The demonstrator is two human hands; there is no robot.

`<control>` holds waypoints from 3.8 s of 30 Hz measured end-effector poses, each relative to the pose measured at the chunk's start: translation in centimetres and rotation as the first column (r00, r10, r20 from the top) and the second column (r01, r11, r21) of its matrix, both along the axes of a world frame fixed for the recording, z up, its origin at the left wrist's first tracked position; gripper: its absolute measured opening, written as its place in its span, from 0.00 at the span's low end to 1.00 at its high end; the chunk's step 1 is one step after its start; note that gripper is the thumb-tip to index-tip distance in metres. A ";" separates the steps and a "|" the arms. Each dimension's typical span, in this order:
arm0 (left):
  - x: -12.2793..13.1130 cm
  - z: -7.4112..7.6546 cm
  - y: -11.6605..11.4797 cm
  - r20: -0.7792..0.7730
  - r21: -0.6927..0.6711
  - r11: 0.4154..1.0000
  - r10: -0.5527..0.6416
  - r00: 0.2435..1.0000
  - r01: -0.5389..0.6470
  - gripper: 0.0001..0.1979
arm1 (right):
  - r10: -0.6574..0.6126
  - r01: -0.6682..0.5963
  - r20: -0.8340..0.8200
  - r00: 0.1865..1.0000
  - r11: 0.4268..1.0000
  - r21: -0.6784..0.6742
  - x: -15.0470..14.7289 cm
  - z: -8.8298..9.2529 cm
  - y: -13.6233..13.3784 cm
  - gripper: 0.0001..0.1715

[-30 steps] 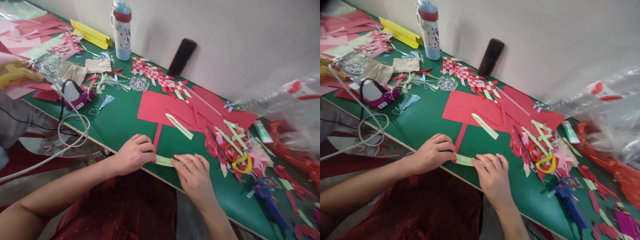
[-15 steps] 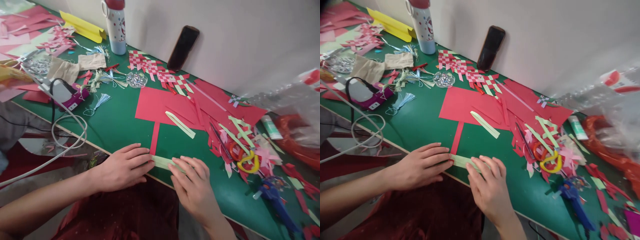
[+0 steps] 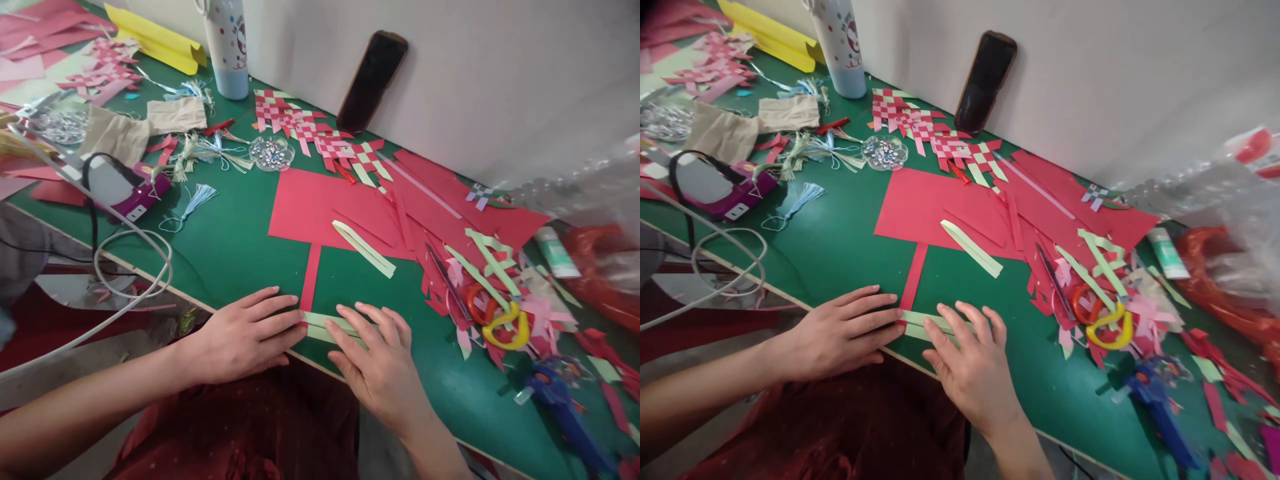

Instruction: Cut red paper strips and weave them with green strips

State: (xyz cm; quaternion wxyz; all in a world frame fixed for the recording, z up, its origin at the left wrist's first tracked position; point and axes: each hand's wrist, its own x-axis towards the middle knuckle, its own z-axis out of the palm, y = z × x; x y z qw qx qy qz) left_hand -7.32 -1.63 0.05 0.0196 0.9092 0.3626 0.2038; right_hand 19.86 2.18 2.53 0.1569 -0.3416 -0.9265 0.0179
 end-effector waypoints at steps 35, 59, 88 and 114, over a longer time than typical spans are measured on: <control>-0.3 -0.2 0.1 0.038 0.030 1.000 0.009 0.999 -0.010 0.19 | 0.089 -0.088 -0.072 0.993 0.996 0.014 -1.8 -0.8 -1.7 0.18; 0.1 0.4 0.3 0.091 0.152 0.986 0.054 0.994 -0.067 0.12 | 0.010 -0.017 -0.110 0.994 0.998 -0.063 -3.9 0.7 -0.4 0.18; -0.2 0.3 0.1 -0.004 0.046 0.997 -0.055 0.998 0.055 0.16 | -0.139 0.128 -0.161 0.977 0.989 -0.073 -3.4 -0.1 -0.3 0.10; 0.2 -0.4 1.0 0.011 -0.029 0.993 -0.110 0.994 0.110 0.24 | -0.197 0.213 0.082 0.977 0.903 -0.374 -8.6 2.2 12.0 0.03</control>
